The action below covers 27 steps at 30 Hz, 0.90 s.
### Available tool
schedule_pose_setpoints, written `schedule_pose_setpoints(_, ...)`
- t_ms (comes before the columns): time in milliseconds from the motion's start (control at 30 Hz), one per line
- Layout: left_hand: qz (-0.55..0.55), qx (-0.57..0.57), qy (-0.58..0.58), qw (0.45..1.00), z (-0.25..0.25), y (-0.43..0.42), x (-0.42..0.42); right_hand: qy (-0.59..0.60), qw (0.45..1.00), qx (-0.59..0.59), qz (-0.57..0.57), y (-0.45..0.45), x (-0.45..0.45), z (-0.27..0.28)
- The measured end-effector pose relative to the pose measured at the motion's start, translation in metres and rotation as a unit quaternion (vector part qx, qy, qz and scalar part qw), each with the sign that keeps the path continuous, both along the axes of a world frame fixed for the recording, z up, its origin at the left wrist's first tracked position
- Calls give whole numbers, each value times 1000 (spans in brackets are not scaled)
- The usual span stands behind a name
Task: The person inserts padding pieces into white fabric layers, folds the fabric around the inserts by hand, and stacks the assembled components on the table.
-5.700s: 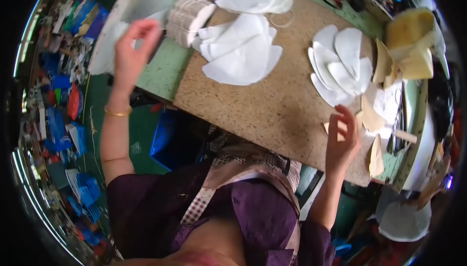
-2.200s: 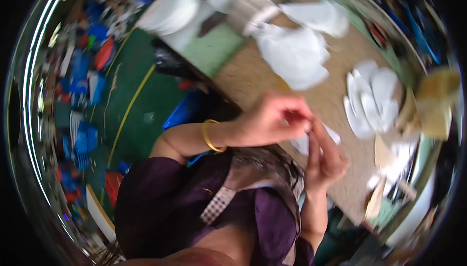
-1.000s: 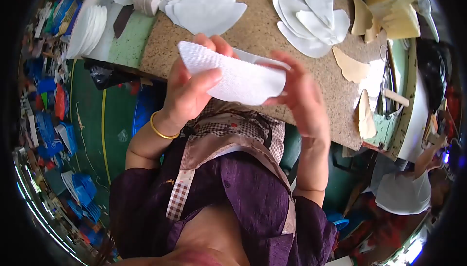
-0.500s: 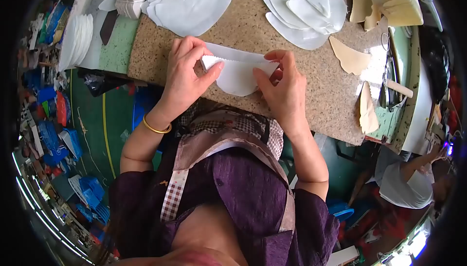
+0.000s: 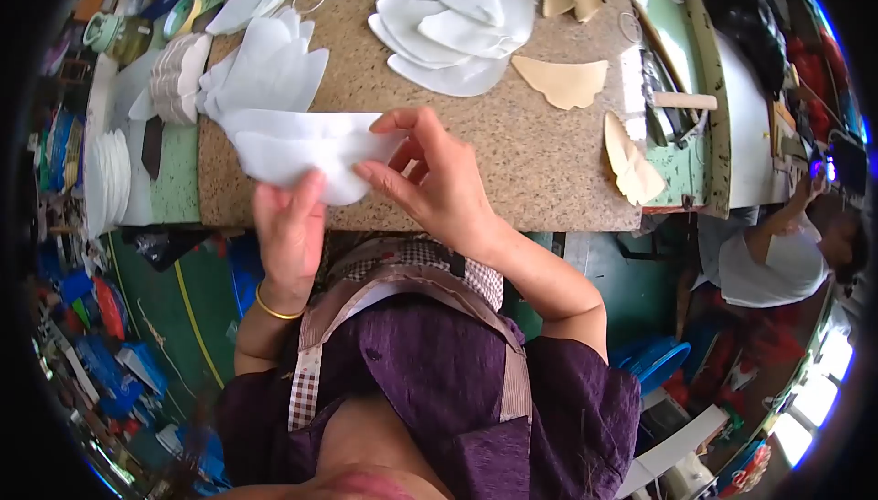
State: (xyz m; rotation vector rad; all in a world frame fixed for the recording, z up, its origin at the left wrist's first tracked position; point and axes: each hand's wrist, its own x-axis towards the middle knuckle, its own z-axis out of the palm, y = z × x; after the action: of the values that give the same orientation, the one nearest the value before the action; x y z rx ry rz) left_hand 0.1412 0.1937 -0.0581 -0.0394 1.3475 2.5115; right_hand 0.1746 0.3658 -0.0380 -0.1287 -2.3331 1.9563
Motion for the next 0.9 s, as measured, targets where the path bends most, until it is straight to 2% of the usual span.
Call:
schedule_pose_setpoints(33, 28, -125, 129, 983, 0, -2, 2, 26, 997, 69, -12, 8, -3, 2)
schedule_pose_setpoints(67, 62, -243, 252, 935, -1, -9, 6, 40, 981, 180, -59, 26, -5, 4)
schedule_pose_setpoints(100, 114, -319, 383, 860, 5, -14, 6, 53, 951, 286, -104, 50, -8, 5)
schedule_pose_setpoints(133, 75, -349, 533, 767, 22, -19, -9, 129, 920, 333, -159, 85, -15, -1)
schedule_pose_setpoints(167, 26, -420, 520, 743, 24, -15, -8, 78, 865, 459, -187, 118, -15, 1)
schedule_pose_setpoints(200, -8, -496, 505, 707, 27, -12, -8, 86, 771, 612, -154, 148, -9, 2)
schedule_pose_setpoints(267, -112, -565, 497, 649, 1, -10, -10, -14, 776, 624, -87, 208, -4, -22)
schedule_pose_setpoints(300, -109, -580, 487, 644, -1, -7, -3, -12, 830, 556, -48, 227, -7, -26)
schedule_pose_setpoints(367, -102, -588, 484, 640, 3, -9, -8, 0, 818, 574, -52, 230, -1, -13)
schedule_pose_setpoints(433, -124, -569, 488, 651, 5, -12, -6, -46, 868, 487, -87, 230, 5, -15)
schedule_pose_setpoints(533, -92, -507, 521, 680, 6, -10, -8, -47, 926, 341, -158, 238, 19, -5)
schedule_pose_setpoints(600, -128, -405, 480, 767, 23, 2, -8, 64, 922, 267, -273, 221, 32, 18)
schedule_pose_setpoints(633, -150, -349, 453, 806, 32, 10, -4, 83, 898, 328, -282, 198, 38, 38)
schedule_pose_setpoints(700, -169, -307, 458, 817, 52, 30, -5, 133, 914, 326, -202, 137, 40, 57)
schedule_pose_setpoints(733, -177, -286, 461, 821, 59, 39, -8, 187, 908, 359, -110, 104, 36, 66)
schedule_pose_setpoints(767, -147, -287, 480, 816, 60, 47, -12, 204, 920, 334, -35, 82, 35, 63)
schedule_pose_setpoints(800, -131, -271, 475, 827, 57, 48, -17, 182, 946, 267, -30, 62, 38, 63)
schedule_pose_setpoints(833, -114, -256, 470, 837, 52, 49, -22, 179, 954, 228, -78, 51, 39, 60)
schedule_pose_setpoints(867, -97, -241, 464, 847, 51, 48, -26, 158, 978, 88, -104, 48, 37, 55)
schedule_pose_setpoints(900, -105, -274, 419, 859, 55, 40, -26, 130, 982, -55, -126, 46, 35, 48)
